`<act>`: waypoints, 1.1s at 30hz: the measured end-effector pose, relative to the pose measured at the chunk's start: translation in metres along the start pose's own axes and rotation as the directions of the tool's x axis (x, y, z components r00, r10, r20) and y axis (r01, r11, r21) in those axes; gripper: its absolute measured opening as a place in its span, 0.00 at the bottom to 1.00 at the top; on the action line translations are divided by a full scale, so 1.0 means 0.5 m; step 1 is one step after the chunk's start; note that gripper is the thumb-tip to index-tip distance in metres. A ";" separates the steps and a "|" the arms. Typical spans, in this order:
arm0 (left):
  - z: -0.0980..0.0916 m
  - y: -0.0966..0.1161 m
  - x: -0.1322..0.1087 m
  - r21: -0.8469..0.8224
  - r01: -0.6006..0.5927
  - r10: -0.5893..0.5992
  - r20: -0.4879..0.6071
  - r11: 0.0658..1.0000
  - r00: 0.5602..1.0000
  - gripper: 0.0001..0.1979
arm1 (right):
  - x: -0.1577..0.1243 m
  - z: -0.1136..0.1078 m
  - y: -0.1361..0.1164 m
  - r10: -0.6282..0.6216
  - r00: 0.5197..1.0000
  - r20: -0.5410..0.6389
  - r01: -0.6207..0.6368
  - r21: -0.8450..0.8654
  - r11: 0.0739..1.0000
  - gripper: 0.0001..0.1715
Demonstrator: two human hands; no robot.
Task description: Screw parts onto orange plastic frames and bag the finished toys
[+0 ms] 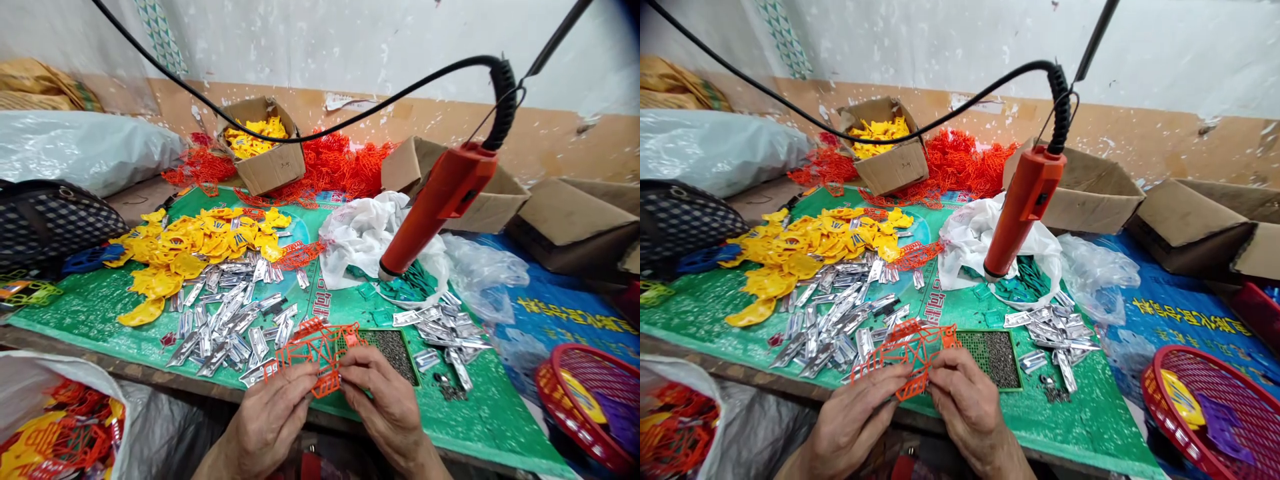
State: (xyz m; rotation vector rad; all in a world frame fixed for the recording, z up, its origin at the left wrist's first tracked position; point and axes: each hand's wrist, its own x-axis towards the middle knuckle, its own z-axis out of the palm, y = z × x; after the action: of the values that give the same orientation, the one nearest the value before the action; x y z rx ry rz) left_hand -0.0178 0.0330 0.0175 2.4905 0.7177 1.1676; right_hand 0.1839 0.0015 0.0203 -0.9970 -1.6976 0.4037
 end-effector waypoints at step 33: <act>0.004 -0.008 -0.007 0.014 0.028 -0.029 0.052 1.000 0.998 0.15 | -0.004 0.001 0.012 0.004 1.000 0.019 -0.005 0.012 1.000 0.09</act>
State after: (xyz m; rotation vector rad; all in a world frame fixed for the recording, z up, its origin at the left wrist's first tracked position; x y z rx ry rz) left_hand -0.0194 0.0342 0.0119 2.5034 0.7464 1.0877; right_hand 0.1859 0.0035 0.0148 -0.9913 -1.7087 0.4271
